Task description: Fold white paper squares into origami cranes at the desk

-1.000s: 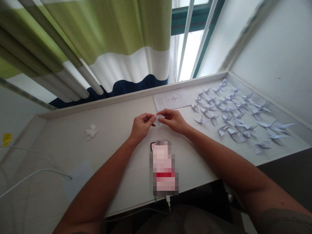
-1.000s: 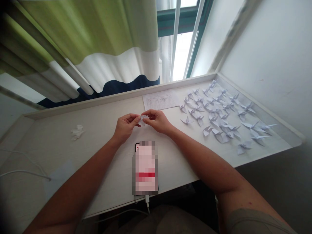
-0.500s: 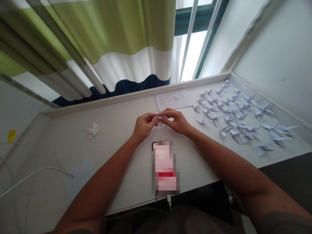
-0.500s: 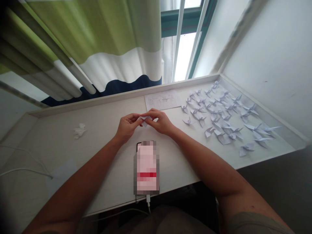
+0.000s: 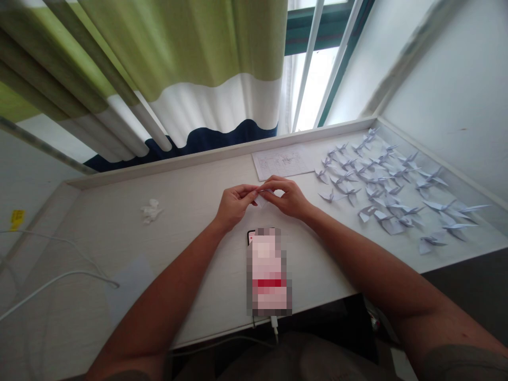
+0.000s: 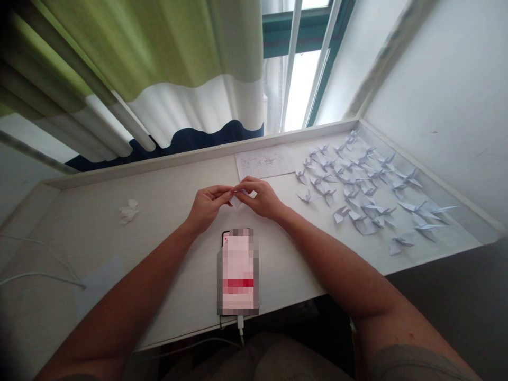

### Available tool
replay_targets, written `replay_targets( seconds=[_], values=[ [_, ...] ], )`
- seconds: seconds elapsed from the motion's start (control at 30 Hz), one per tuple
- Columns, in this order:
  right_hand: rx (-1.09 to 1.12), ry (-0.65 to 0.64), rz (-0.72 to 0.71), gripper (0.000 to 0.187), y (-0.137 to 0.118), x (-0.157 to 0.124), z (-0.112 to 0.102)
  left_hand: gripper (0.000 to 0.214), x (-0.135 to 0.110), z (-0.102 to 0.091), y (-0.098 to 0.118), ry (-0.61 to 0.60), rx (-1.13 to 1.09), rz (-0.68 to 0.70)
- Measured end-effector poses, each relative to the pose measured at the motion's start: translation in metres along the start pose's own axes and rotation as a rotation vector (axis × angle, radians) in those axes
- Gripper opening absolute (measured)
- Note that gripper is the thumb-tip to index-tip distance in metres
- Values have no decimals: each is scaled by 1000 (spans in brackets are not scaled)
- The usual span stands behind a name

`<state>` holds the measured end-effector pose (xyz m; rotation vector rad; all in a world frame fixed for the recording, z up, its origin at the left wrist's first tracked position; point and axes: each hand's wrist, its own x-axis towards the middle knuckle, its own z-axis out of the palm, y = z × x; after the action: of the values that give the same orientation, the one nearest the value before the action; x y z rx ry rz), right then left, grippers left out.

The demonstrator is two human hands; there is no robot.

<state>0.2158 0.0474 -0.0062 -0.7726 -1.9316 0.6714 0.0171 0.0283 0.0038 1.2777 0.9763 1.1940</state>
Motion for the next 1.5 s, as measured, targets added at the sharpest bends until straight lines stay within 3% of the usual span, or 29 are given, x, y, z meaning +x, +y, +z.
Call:
replay_targets(
  seconds=[0.23,0.53,0.9,1.13,1.5],
  values=[
    [-22,-38,-38,20,-3,-1,-5,38,2,-1,-1,29,-22,-60],
    [158,39,300,27,0,0,10,31,-3,1,-3,104,95,34],
    [190,130,333,32,-4,3,8,42,-2,4,-5,112,53,40],
    [446,78,440,52,-1,5,7,47,1,4,-7,181,19,40],
    [337,79,442,28,-4,7,1,49,-3,8,-7,187,31,30]
  ],
)
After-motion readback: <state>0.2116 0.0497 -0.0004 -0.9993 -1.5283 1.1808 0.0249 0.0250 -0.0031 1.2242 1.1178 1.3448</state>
